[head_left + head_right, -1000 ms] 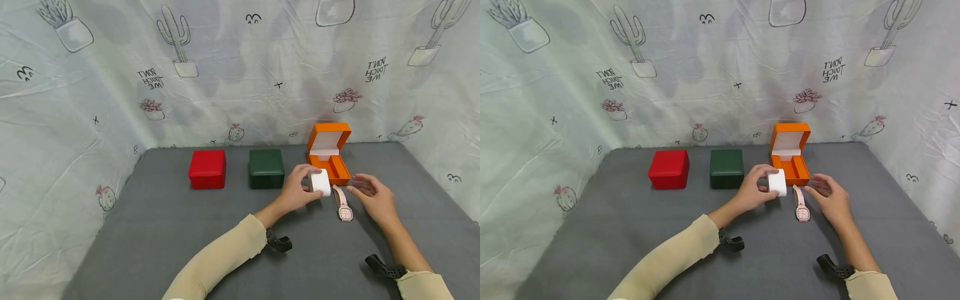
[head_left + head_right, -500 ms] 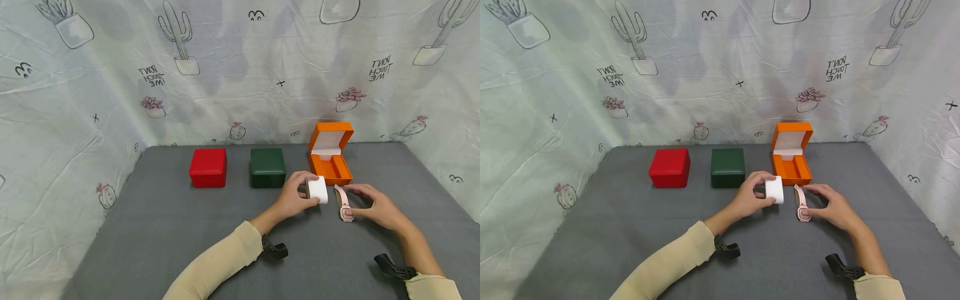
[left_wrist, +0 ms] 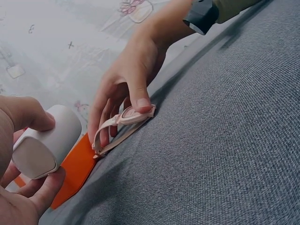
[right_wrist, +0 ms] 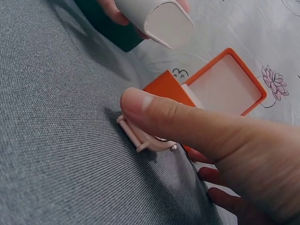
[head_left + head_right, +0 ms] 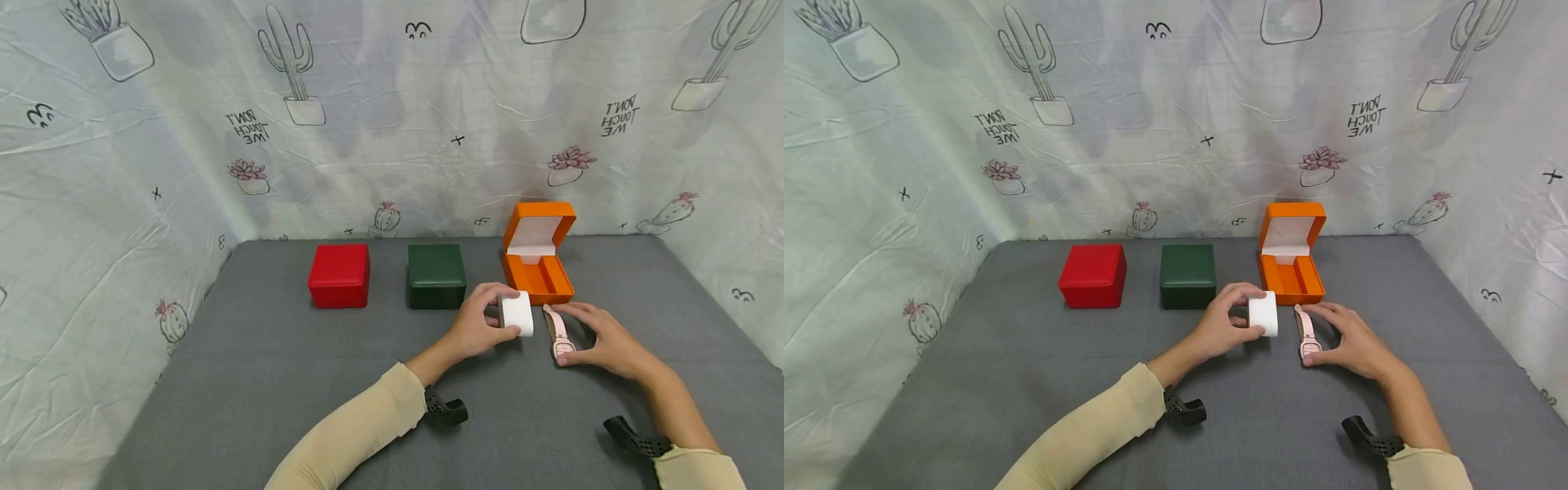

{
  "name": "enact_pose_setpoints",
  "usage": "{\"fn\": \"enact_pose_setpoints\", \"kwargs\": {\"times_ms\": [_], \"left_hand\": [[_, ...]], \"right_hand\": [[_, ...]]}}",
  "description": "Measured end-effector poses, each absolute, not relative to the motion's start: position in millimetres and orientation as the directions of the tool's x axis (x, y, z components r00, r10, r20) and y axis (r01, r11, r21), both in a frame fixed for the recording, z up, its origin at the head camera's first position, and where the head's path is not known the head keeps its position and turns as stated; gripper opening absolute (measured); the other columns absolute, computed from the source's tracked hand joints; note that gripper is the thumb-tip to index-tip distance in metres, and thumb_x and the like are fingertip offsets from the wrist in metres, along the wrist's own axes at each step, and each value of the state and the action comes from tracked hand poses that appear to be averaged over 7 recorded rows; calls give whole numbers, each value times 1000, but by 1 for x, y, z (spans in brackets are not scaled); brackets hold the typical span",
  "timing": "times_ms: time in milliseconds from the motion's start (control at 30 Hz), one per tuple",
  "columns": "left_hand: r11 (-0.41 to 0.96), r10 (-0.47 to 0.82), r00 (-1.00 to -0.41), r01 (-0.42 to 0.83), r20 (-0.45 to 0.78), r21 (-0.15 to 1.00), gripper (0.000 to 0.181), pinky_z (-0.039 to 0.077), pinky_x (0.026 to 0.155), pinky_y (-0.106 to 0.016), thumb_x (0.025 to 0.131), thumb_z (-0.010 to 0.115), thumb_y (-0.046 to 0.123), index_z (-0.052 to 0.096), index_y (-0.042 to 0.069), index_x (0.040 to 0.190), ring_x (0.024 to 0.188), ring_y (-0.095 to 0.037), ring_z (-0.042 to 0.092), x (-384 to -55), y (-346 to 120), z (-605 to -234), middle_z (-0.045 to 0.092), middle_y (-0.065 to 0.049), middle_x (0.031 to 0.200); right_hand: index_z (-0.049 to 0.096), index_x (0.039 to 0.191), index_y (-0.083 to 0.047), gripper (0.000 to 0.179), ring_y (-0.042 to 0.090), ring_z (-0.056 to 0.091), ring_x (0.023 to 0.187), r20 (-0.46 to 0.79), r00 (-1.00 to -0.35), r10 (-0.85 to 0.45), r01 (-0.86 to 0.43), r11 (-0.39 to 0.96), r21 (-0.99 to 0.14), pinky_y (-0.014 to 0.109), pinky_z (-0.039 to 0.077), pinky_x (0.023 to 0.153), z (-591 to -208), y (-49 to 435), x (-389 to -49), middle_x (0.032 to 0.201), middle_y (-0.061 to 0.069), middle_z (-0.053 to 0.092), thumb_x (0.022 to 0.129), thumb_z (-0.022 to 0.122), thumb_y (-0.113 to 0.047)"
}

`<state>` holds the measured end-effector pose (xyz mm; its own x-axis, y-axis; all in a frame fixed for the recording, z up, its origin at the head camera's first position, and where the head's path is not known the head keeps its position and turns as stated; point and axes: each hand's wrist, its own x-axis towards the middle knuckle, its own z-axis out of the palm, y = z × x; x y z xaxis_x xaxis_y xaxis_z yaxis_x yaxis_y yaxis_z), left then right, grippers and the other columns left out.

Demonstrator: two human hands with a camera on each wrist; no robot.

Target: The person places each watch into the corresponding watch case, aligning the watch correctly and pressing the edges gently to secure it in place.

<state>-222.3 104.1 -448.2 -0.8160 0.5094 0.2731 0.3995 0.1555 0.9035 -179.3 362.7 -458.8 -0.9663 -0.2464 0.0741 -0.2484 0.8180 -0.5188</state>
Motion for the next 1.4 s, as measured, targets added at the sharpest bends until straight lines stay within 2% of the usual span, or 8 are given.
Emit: {"fn": "enact_pose_setpoints", "kwargs": {"times_ms": [300,533,667,800,967,1100,1200,1400], "left_hand": [[168,515,-816,397,263,903,48,52,77,-19,75,74,12,55,21,118,99,-6,49,-224,103,-449,41,2,130],[163,512,-814,406,275,899,48,53,77,-21,75,75,12,55,21,118,100,-9,49,-224,102,-450,41,1,130],[168,516,-811,413,277,895,49,52,77,-19,74,75,12,55,22,118,101,-9,50,-225,102,-451,41,2,130],[169,517,-808,420,282,892,49,52,75,-17,74,75,13,55,22,118,100,-8,49,-226,102,-452,41,2,130],[172,518,-808,420,281,891,49,52,75,-17,74,75,14,55,24,118,100,-6,48,-227,102,-451,41,2,130],[182,528,-806,416,268,891,49,51,76,-16,75,75,15,55,25,118,100,-6,48,-227,103,-451,41,3,131],[192,533,-807,409,255,892,48,51,77,-16,75,75,17,55,26,118,101,-7,48,-227,104,-451,41,3,132],[179,536,-805,404,255,897,48,51,76,-16,75,75,16,56,24,117,99,-6,49,-224,104,-454,42,3,131]], "right_hand": [[47,122,-13,79,37,38,117,156,-951,-265,-307,770,-559,59,29,92,-460,361,-183,129,18,46,57,84,-39],[48,117,-16,75,32,40,115,170,-956,-240,-294,771,-565,57,30,93,-456,356,-182,130,15,47,56,84,-41],[54,106,-20,60,32,42,117,194,-948,-251,-317,782,-536,55,33,92,-456,355,-182,131,11,49,59,83,-42],[57,103,-22,50,38,39,122,155,-953,-259,-301,784,-543,61,32,92,-454,355,-183,136,11,46,63,79,-43],[55,117,-20,62,39,35,126,77,-960,-269,-265,783,-563,65,29,93,-448,356,-180,139,12,43,65,78,-43],[41,135,-18,87,44,29,129,-49,-942,-333,-252,793,-554,69,28,90,-442,355,-175,145,18,31,62,80,-45],[31,141,-18,100,47,27,128,-115,-926,-360,-244,802,-545,70,29,88,-440,353,-172,148,22,22,60,80,-46],[30,141,-13,101,42,39,122,-43,-946,-323,-256,818,-515,65,33,91,-445,348,-171,140,22,37,61,79,-50]]}}
